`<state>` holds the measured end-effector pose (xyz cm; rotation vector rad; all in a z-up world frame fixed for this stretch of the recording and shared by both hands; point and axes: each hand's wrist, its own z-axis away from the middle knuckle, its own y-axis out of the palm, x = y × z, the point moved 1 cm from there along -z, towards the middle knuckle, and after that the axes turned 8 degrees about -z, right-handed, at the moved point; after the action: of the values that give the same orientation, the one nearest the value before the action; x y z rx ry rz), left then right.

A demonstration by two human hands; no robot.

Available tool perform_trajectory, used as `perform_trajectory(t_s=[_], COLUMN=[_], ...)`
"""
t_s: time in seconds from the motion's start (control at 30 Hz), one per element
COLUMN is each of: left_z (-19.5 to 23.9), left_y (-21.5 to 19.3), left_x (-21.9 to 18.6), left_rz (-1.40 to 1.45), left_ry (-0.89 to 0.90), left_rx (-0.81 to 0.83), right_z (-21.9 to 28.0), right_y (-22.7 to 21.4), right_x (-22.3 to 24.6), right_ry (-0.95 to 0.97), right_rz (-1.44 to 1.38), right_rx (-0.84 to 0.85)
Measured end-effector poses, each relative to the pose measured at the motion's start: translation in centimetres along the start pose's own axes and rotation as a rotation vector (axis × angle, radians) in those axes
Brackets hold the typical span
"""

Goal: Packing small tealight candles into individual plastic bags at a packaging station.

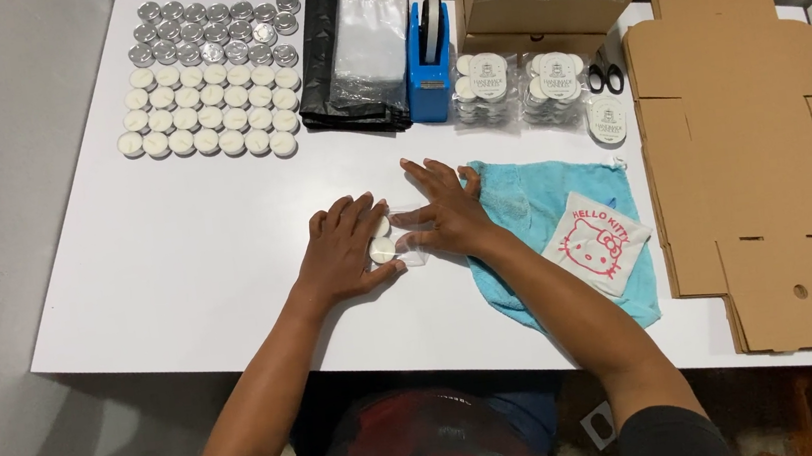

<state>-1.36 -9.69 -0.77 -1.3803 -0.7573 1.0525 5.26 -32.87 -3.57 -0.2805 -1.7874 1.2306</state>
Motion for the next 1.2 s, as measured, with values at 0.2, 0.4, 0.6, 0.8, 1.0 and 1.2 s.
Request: perform_trajectory(t_s=[0.2,0.4,0.6,0.8,1.0,1.2], left_z=[0.2,0.2,0.2,0.3,0.2,-0.2], left_y=[-0.1,1.2,1.3,-0.9,-2.2,-0.8], left_x=[-0.1,0.9,0.6,0.0,-0.6,-1.6], left_rz=[-0.02,-0.038,-0.04,-0.072,-0.141,-0.188], left_ry=[0.011,0.035,-0.014,-0.114,-0.288,-0.365], left_rx=[-0.031,-0.053,-0.076,-0.015,-0.017,-0.043], right_z=[0.1,1.4,3.1,6.9,9.6,10.3], right_y=[-0.1,-3.7,-5.0,-7.0,-8.7,-10.3], right_x=[-0.8,0.5,-0.5,-2.8,-5.0,-4.6], right_ry=[0.004,0.091,0.204,0.196,0.29,0.462], right_rz=[-0.053,0.017,-0.002,0.013,-0.147,-0.366], right_rx=[-0.03,0.051,0.111,-0.127,-0.289,-0.409])
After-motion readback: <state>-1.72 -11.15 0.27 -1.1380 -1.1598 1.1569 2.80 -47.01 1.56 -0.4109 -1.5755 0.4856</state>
